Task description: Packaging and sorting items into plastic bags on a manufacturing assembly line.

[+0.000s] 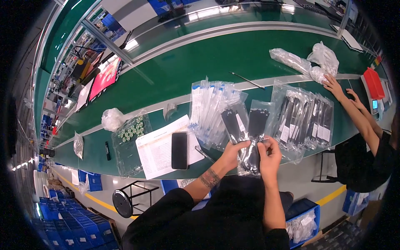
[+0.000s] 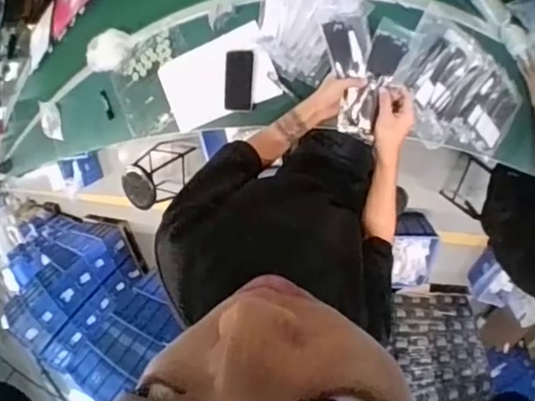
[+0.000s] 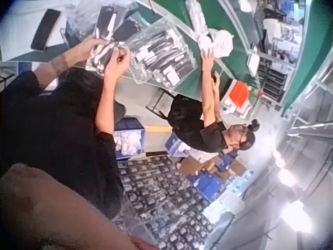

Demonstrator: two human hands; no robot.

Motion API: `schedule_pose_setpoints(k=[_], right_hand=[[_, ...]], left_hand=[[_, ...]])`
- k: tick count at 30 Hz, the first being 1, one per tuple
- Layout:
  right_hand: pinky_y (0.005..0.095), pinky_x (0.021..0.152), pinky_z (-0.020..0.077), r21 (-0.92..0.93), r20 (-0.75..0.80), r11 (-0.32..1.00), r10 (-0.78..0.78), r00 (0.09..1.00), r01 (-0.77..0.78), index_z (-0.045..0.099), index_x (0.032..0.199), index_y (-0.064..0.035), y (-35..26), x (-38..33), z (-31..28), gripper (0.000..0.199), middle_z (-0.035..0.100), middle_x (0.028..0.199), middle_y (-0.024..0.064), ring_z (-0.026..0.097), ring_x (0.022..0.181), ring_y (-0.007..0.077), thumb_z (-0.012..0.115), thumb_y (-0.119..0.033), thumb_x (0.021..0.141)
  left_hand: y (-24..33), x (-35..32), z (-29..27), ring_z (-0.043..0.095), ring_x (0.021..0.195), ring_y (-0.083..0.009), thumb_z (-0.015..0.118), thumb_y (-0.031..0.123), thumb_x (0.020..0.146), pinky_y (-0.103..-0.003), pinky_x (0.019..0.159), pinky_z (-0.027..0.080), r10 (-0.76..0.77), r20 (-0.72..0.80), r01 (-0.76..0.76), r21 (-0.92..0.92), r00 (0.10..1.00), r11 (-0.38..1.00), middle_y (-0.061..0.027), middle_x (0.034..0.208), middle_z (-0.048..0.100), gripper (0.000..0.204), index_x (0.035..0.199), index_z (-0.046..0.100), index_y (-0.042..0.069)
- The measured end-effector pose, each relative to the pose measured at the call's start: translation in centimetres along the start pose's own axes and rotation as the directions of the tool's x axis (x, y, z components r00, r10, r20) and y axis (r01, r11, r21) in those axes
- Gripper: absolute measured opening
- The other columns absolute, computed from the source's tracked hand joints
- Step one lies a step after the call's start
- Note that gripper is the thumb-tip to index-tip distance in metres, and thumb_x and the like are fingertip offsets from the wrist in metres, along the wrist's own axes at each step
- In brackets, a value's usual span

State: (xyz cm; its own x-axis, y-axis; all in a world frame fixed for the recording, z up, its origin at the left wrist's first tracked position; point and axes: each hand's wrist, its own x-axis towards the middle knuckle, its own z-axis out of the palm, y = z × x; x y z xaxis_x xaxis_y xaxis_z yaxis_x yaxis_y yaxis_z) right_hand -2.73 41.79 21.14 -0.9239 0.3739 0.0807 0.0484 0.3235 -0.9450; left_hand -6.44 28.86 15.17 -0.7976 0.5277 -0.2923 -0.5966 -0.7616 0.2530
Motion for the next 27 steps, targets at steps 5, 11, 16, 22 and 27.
schedule_pose_setpoints(k=[5, 11, 16, 22, 27], right_hand=[[0.0183, 0.066, 0.0381, 0.064, 0.046, 0.995, 0.07, 0.996, -0.073, 0.062, 0.113, 0.0016, -0.2, -0.3, -0.2, 0.027, 0.047, 0.08, -0.0069, 0.045, 0.074, 0.003, 0.069, -0.001, 0.088], [0.0204, 0.066, 0.0406, 0.011, 0.132, 0.995, 0.097, 0.987, -0.099, 0.063, 0.108, 0.0004, -1.2, 0.2, 1.8, 0.024, 0.054, 0.083, -0.0052, 0.048, 0.074, 0.0045, 0.07, -0.012, 0.088], [0.0254, 0.059, 0.0426, 0.083, 0.442, 0.995, 0.008, 0.897, -0.05, 0.066, 0.094, 0.0007, -2.7, 2.6, 13.2, 0.02, 0.061, 0.073, -0.0018, 0.051, 0.067, 0.0053, 0.072, -0.018, 0.089], [0.0215, 0.058, 0.039, 0.27, 0.588, 0.955, -0.063, 0.806, -0.123, 0.064, 0.087, 0.0004, -2.4, 1.5, 19.1, 0.014, 0.056, 0.072, -0.0055, 0.048, 0.067, 0.0015, 0.07, -0.012, 0.09], [0.0227, 0.058, 0.039, 0.265, 0.592, 0.95, -0.028, 0.806, -0.162, 0.063, 0.085, 0.0011, -2.7, 1.3, 19.1, 0.017, 0.056, 0.071, -0.004, 0.047, 0.065, 0.0029, 0.073, -0.013, 0.088]], left_hand=[[-0.2, -0.2, -0.2, 0.067, 0.091, -0.0173, 0.065, 0.002, 0.088, -0.033, 0.08, 0.056, -0.013, -0.004, 0.013, 0.01, 1.0, 1.0, -0.0061, 0.105, 0.067, 0.028, 0.115, 0.059, 0.001], [1.2, -0.7, -1.6, 0.067, 0.088, -0.0177, 0.067, 0.001, 0.086, -0.033, 0.076, 0.056, 0.102, -0.047, -0.099, 0.066, 0.994, 0.993, -0.0064, 0.1, 0.067, 0.026, 0.112, 0.06, 0.002], [11.8, -4.7, -5.7, 0.067, 0.086, -0.0185, 0.068, -0.002, 0.084, -0.032, 0.073, 0.055, 0.381, -0.239, -0.318, 0.263, 0.893, 0.911, -0.0061, 0.097, 0.067, 0.027, 0.11, 0.061, 0.004], [16.0, -9.0, -6.1, 0.064, 0.091, -0.0149, 0.07, -0.004, 0.082, -0.03, 0.08, 0.052, 0.586, -0.312, -0.459, 0.393, 0.748, 0.796, -0.002, 0.1, 0.065, 0.032, 0.111, 0.06, 0.005], [16.1, -9.2, -5.8, 0.064, 0.091, -0.0152, 0.071, -0.006, 0.081, -0.03, 0.08, 0.053, 0.618, -0.318, -0.483, 0.409, 0.719, 0.774, -0.0025, 0.101, 0.065, 0.034, 0.112, 0.06, 0.004]])
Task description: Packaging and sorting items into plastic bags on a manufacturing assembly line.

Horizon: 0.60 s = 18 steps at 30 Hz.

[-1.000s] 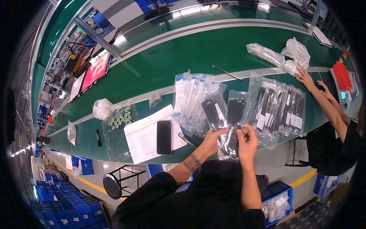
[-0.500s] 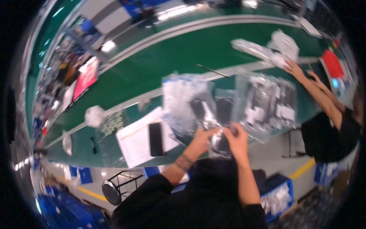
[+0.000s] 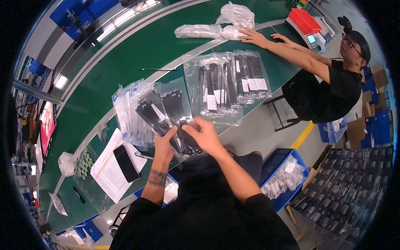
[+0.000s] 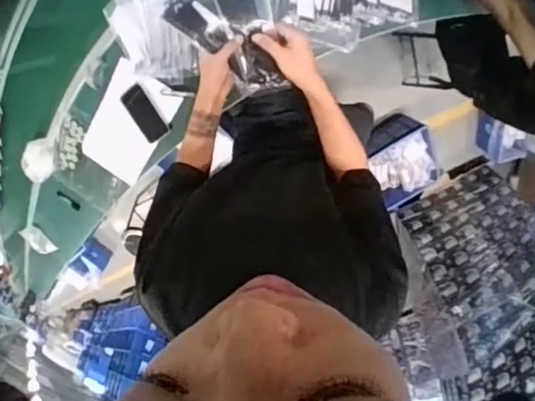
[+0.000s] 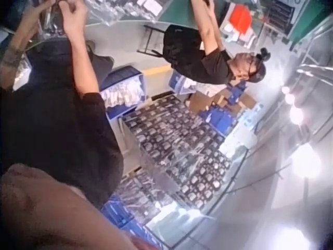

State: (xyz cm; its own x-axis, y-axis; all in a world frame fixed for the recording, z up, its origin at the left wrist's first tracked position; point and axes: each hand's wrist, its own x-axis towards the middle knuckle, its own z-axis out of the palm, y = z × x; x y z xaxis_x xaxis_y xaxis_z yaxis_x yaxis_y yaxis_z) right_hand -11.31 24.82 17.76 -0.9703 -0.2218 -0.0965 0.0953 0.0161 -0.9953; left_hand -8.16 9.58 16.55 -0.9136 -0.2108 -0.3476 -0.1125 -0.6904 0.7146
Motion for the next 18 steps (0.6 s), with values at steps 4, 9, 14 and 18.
schedule_pose_setpoints(k=[4, 9, 14, 18], right_hand=[[0.0235, 0.057, 0.0393, -0.018, 0.013, 1.0, 0.007, 1.0, -0.006, 0.061, 0.082, -0.0007, 0.2, 0.0, -0.1, 0.02, 0.056, 0.071, -0.0044, 0.046, 0.065, 0.0034, 0.075, -0.015, 0.085], [0.0239, 0.057, 0.0393, -0.203, 0.001, 0.978, -0.037, 0.999, 0.037, 0.062, 0.089, -0.0014, -0.5, 0.0, -0.2, 0.02, 0.057, 0.072, -0.0046, 0.046, 0.066, 0.0034, 0.076, -0.015, 0.085], [0.0205, 0.068, 0.0447, 0.093, -0.076, 0.996, 0.006, 0.997, 0.001, 0.06, 0.114, -0.0002, -0.2, 1.1, -0.8, 0.025, 0.062, 0.087, -0.0035, 0.053, 0.077, 0.003, 0.066, -0.001, 0.09], [0.0212, 0.073, 0.0467, 0.221, -0.077, 0.964, -0.136, 0.988, 0.15, 0.023, 0.154, -0.0089, -0.6, 1.8, -1.7, 0.075, 0.062, 0.097, 0.001, 0.054, 0.081, 0.0049, 0.058, 0.007, 0.09]], left_hand=[[-0.2, 0.0, -0.3, 0.065, 0.091, -0.016, 0.072, -0.007, 0.08, -0.031, 0.08, 0.053, 0.032, 0.013, -0.032, 0.014, 0.999, 0.999, -0.004, 0.103, 0.065, 0.036, 0.113, 0.059, 0.002], [-0.1, -0.2, -0.5, 0.065, 0.089, -0.0169, 0.071, -0.007, 0.08, -0.031, 0.079, 0.054, 0.052, 0.013, -0.053, 0.083, 0.999, 0.995, -0.0061, 0.103, 0.066, 0.036, 0.113, 0.059, 0.001], [1.7, -1.1, -0.8, 0.067, 0.08, -0.022, 0.059, 0.009, 0.091, -0.034, 0.073, 0.055, -0.038, 0.064, 0.035, 0.049, 0.997, 0.998, -0.0139, 0.089, 0.068, 0.019, 0.105, 0.06, -0.003], [2.7, -0.9, -2.8, 0.069, 0.085, -0.0283, 0.053, 0.01, 0.092, -0.039, 0.077, 0.056, -0.098, 0.013, 0.097, 0.037, 0.995, 0.995, -0.0178, 0.093, 0.068, 0.024, 0.109, 0.058, -0.006]])
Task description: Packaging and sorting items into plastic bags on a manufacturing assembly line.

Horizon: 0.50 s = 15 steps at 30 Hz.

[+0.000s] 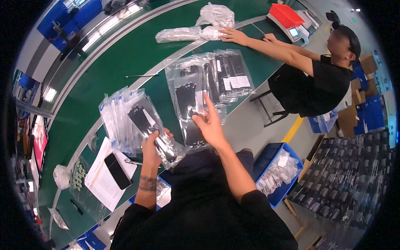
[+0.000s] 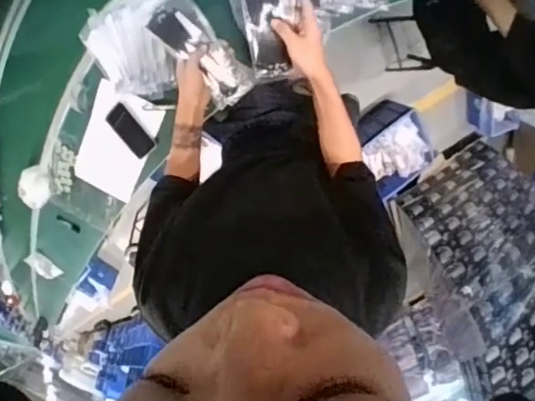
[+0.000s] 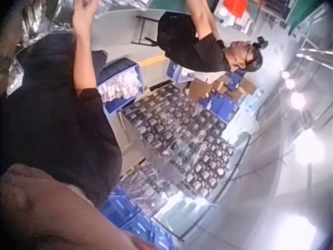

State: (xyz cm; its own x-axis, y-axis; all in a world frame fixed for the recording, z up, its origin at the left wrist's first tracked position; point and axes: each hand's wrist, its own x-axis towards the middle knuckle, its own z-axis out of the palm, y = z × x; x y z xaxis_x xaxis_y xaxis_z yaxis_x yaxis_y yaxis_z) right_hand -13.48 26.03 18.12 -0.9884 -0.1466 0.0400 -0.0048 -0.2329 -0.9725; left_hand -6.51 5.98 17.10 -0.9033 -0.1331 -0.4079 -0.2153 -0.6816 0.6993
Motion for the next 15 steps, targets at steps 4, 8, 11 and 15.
schedule_pose_setpoints(k=[4, 8, 11, 15], right_hand=[[0.0235, 0.075, 0.0472, -0.438, 0.019, 0.898, 0.052, 0.998, -0.038, 0.05, 0.141, -0.0095, -1.9, 0.1, -0.5, 0.053, 0.064, 0.106, 0.0029, 0.058, 0.086, 0.0088, 0.06, 0.001, 0.09], [0.0306, 0.081, 0.0479, -0.6, 0.171, 0.77, -0.143, 0.975, 0.218, 0.063, 0.122, -0.0027, -2.3, -0.8, 1.4, 0.043, 0.064, 0.11, 0.0116, 0.061, 0.098, 0.0207, 0.073, -0.018, 0.084], [0.0305, 0.077, 0.0485, -0.698, 0.205, 0.687, -0.075, 0.976, 0.2, 0.063, 0.119, -0.0018, -2.5, -1.1, 3.6, 0.051, 0.064, 0.108, 0.0106, 0.062, 0.092, 0.0199, 0.081, -0.023, 0.077], [0.0341, 0.077, 0.0497, -0.636, 0.145, 0.762, -0.034, 0.989, 0.119, 0.064, 0.115, -0.001, -1.4, -0.5, 2.5, 0.058, 0.064, 0.101, 0.0112, 0.063, 0.086, 0.0258, 0.085, -0.031, 0.07]], left_hand=[[-0.3, -0.3, 0.9, 0.069, 0.096, -0.0341, 0.06, 0.003, 0.09, -0.043, 0.085, 0.056, 0.076, 0.053, -0.079, 0.063, 0.996, 0.995, -0.0206, 0.099, 0.067, 0.027, 0.115, 0.055, -0.007], [-0.3, -0.3, 3.0, 0.069, 0.094, -0.0244, 0.063, -0.004, 0.087, -0.034, 0.085, 0.054, 0.038, 0.094, -0.047, 0.094, 0.995, 0.994, -0.017, 0.104, 0.07, 0.025, 0.112, 0.059, -0.006], [-1.0, 0.0, 2.4, 0.068, 0.092, -0.0189, 0.067, -0.004, 0.083, -0.031, 0.084, 0.053, 0.129, 0.159, -0.158, 0.186, 0.979, 0.97, -0.0116, 0.105, 0.07, 0.031, 0.114, 0.06, -0.005], [-1.3, -0.4, 2.2, 0.065, 0.093, -0.0138, 0.07, -0.002, 0.081, -0.028, 0.081, 0.052, 0.075, 0.202, -0.127, 0.256, 0.976, 0.958, -0.0052, 0.107, 0.067, 0.037, 0.117, 0.06, -0.002]])
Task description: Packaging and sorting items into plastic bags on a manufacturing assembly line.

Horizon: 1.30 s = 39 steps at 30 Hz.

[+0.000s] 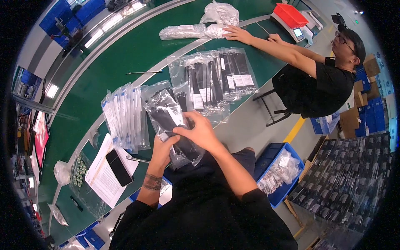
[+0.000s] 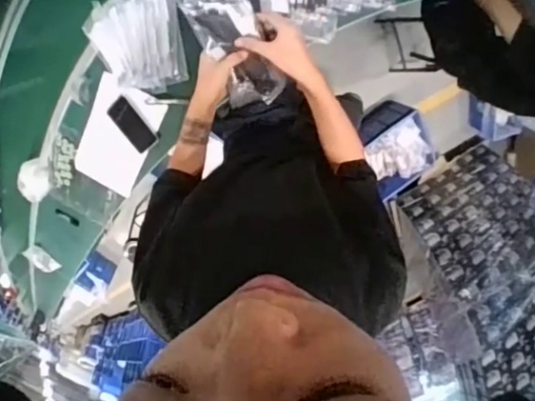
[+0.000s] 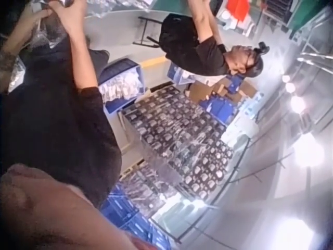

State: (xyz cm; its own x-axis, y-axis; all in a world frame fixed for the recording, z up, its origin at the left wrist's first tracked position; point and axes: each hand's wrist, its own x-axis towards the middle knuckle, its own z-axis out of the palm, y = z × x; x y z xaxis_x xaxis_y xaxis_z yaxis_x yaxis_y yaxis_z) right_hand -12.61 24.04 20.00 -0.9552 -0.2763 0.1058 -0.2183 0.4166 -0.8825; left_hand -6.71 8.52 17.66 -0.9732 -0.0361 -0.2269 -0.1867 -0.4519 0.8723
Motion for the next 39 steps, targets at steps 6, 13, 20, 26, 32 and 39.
schedule_pose_setpoints(k=[6, 13, 20, 26, 32, 39], right_hand=[[0.0302, 0.064, 0.0483, 0.083, -0.042, 0.976, 0.206, 0.978, -0.202, 0.066, 0.097, 0.0013, -0.6, -0.3, -0.2, 0.044, 0.064, 0.08, 0.0081, 0.059, 0.067, 0.0156, 0.086, -0.028, 0.071], [0.03, 0.057, 0.0419, 0.219, -0.089, 0.973, 0.101, 0.991, -0.079, 0.066, 0.083, 0.0019, 0.3, -0.8, 0.2, 0.027, 0.058, 0.072, 0.0059, 0.052, 0.062, 0.012, 0.082, -0.02, 0.077], [0.0249, 0.062, 0.0438, 0.086, -0.132, 0.996, 0.045, 0.99, -0.034, 0.066, 0.087, 0.0042, 0.6, -1.8, 0.6, 0.017, 0.062, 0.08, 0.0047, 0.058, 0.072, 0.0087, 0.075, -0.01, 0.083], [0.0279, 0.064, 0.0458, 0.161, -0.101, 0.987, 0.017, 0.995, 0.0, 0.07, 0.094, 0.0014, 0.3, -1.9, 0.6, 0.02, 0.063, 0.085, 0.0095, 0.06, 0.073, 0.0173, 0.074, -0.016, 0.084], [0.0224, 0.072, 0.0465, 0.293, -0.002, 0.946, 0.147, 0.989, -0.14, 0.067, 0.109, -0.0012, 3.2, -3.1, 1.3, 0.021, 0.061, 0.105, 0.0016, 0.058, 0.085, 0.0082, 0.067, -0.002, 0.088], [0.0262, 0.069, 0.047, 0.4, 0.103, 0.893, 0.179, 0.978, -0.206, 0.068, 0.114, -0.006, 3.3, -3.5, 1.2, 0.027, 0.066, 0.094, 0.0037, 0.055, 0.075, 0.0091, 0.065, -0.004, 0.088]], left_hand=[[0.3, 0.4, -0.9, 0.063, 0.094, -0.0141, 0.065, -0.002, 0.084, -0.03, 0.082, 0.052, -0.084, -0.083, 0.075, -0.108, 0.993, 0.991, -0.0054, 0.108, 0.066, 0.037, 0.12, 0.058, -0.002], [0.7, -0.2, -0.1, 0.063, 0.097, -0.015, 0.068, -0.001, 0.083, -0.031, 0.086, 0.051, -0.05, -0.104, 0.032, -0.167, 0.993, 0.985, -0.0057, 0.11, 0.065, 0.04, 0.121, 0.057, -0.001], [-0.7, -0.3, -0.2, 0.064, 0.096, -0.0156, 0.069, -0.002, 0.082, -0.03, 0.084, 0.052, -0.074, -0.092, 0.054, -0.202, 0.993, 0.978, -0.0057, 0.109, 0.066, 0.039, 0.12, 0.058, 0.0], [-0.9, -0.5, -1.5, 0.064, 0.097, -0.0167, 0.07, -0.005, 0.08, -0.031, 0.085, 0.051, -0.048, -0.192, 0.003, -0.227, 0.98, 0.974, -0.0064, 0.109, 0.066, 0.041, 0.12, 0.058, -0.001], [-0.9, -2.9, -2.6, 0.064, 0.097, -0.0209, 0.068, -0.006, 0.079, -0.034, 0.087, 0.051, -0.044, -0.355, -0.028, -0.194, 0.934, 0.981, -0.0072, 0.109, 0.064, 0.044, 0.122, 0.055, 0.001], [-2.2, -3.5, -4.6, 0.063, 0.1, -0.0253, 0.064, -0.01, 0.079, -0.037, 0.089, 0.052, -0.104, -0.329, 0.027, -0.231, 0.938, 0.972, -0.0112, 0.115, 0.062, 0.049, 0.126, 0.053, -0.001]])
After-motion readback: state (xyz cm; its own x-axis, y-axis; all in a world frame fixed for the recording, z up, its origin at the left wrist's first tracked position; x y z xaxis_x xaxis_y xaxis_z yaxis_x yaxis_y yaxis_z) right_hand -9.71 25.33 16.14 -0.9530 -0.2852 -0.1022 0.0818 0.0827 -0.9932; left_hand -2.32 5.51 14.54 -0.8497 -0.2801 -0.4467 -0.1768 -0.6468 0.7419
